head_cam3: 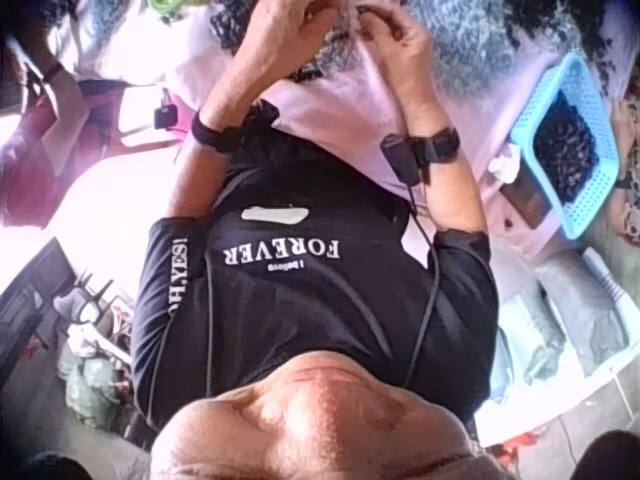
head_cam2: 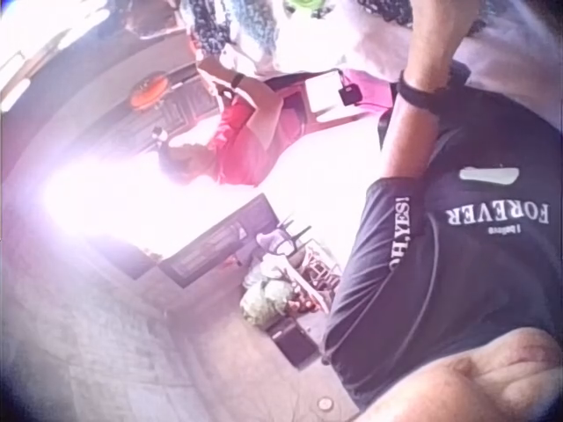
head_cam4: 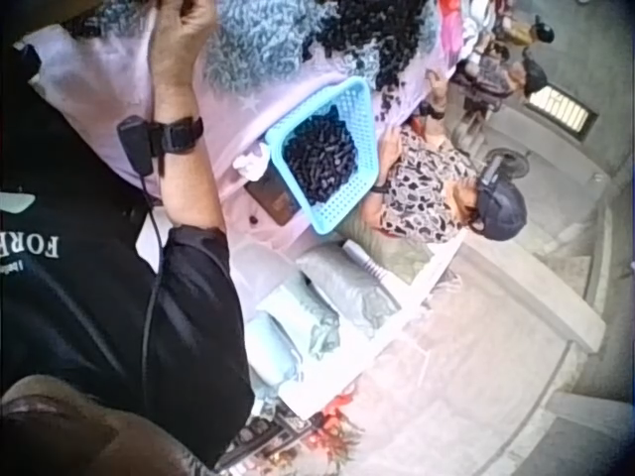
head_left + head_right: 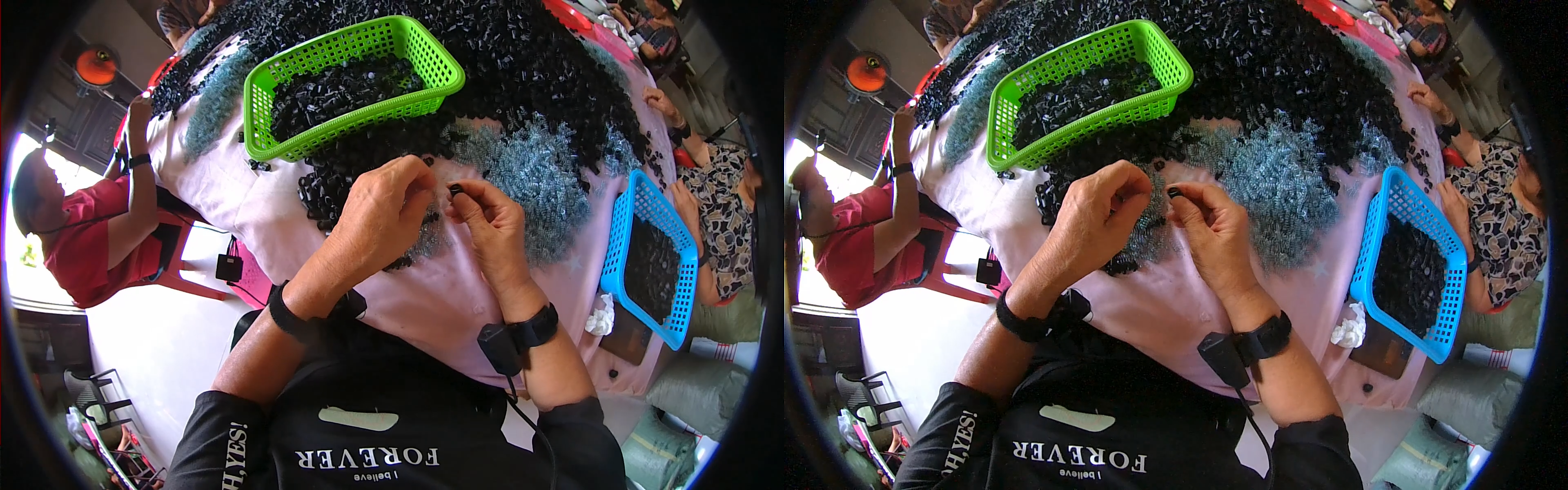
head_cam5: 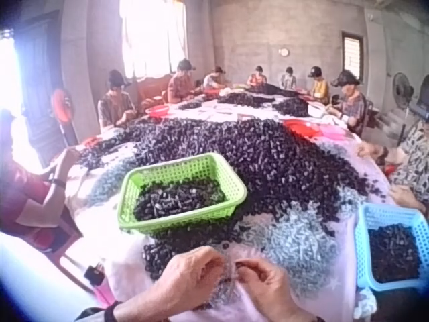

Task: Sorting through a large pile of small black plastic shoe components on a table.

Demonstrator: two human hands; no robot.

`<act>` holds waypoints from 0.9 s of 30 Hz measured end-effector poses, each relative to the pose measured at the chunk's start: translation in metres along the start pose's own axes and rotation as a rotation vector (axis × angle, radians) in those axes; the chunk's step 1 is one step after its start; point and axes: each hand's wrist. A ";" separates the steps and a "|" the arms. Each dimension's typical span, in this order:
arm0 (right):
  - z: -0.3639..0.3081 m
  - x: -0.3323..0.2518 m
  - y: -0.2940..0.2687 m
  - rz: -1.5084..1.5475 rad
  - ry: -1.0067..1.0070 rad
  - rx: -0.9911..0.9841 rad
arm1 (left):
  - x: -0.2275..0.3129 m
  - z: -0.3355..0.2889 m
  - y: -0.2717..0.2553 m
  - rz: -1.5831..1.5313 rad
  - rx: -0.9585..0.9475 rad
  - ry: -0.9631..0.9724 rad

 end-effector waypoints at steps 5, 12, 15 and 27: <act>0.005 -0.005 -0.001 -0.034 0.002 0.015 | -0.012 -0.004 0.005 0.239 -0.094 0.250; 0.001 -0.001 0.000 0.343 0.214 -0.029 | -0.004 -0.011 0.005 0.347 -0.252 0.234; 0.001 0.004 -0.001 0.394 0.279 0.013 | -0.004 -0.007 -0.002 0.336 -0.257 0.231; 0.003 0.004 0.000 0.622 0.245 -0.024 | -0.013 0.022 -0.014 0.426 -0.185 0.140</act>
Point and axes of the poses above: each hand's wrist, its own z-axis towards the middle knuckle, its own y-axis out of the palm, x = y × z, and after that the axes turned 1 degree about y, right-handed
